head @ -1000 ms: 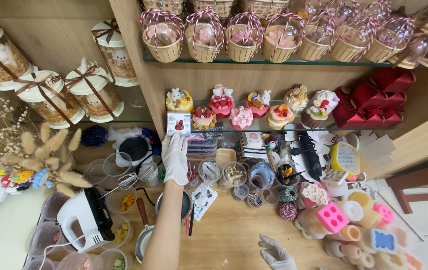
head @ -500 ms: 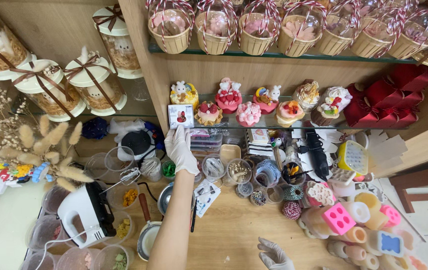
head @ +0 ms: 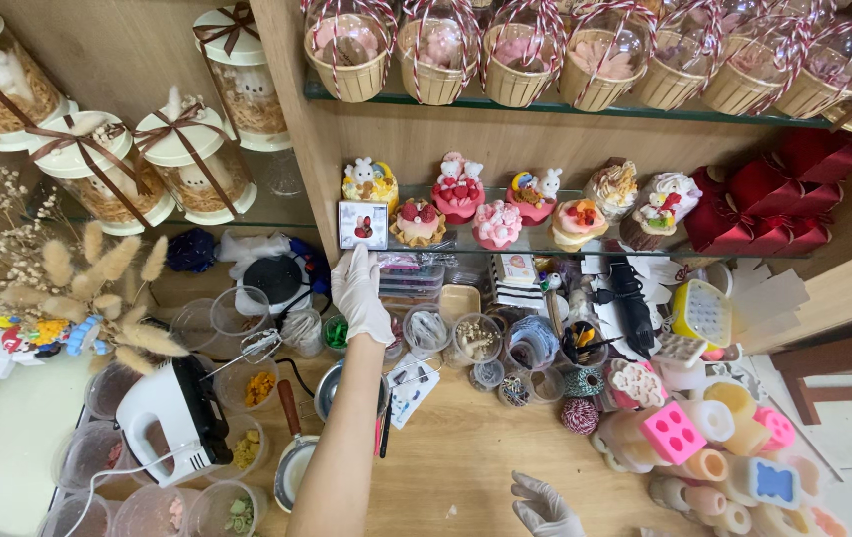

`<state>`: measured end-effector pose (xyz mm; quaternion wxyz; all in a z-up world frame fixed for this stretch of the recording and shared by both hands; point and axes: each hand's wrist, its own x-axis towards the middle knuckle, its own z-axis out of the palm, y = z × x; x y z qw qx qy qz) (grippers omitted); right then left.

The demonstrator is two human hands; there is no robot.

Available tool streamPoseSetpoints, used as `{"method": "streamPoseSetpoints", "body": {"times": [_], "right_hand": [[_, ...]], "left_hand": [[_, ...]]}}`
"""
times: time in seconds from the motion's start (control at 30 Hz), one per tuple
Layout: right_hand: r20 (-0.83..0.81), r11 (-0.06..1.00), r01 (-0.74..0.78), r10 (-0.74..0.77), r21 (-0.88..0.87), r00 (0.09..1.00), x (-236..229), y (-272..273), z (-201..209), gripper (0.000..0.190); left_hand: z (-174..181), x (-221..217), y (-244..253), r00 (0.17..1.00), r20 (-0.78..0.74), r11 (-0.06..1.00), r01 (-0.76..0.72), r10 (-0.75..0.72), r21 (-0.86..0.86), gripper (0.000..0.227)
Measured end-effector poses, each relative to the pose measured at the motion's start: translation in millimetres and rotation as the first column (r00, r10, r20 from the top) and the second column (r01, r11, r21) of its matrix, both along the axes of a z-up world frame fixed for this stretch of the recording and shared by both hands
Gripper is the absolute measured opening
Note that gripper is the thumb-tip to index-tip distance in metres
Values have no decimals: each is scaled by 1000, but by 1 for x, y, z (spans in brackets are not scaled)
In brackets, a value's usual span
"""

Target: The person organizes various handmade soaps and craft items on shelves and a desk, placing boxed items and decorative soaps onto glass display shelves and tidying small tools and papers on the workspace.

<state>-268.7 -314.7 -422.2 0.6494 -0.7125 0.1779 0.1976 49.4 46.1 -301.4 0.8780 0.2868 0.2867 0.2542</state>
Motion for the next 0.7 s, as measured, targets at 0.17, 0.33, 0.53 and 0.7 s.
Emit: {"method": "streamPoseSetpoints", "body": {"times": [0.17,0.33,0.53,0.7], "right_hand": [[131,995,0,-14,104,991,-2,4,-3,54],[137,997,-52,58,-49,989,-8,6,-5,54],[29,992,-112,113,-51,993,-12,65,46,48],[18,961,-278,278,-4,960,-30,141,75,46]], "left_hand": [[5,-9,0,997,78,1000,-3,3,7,22],[59,-60,-6,987,90,990,124,-130,70,29],[75,-260,-14,842,-22,804,522,-539,285,36],[8,-420,17,567,-241,576,816,-788,35,31]]}}
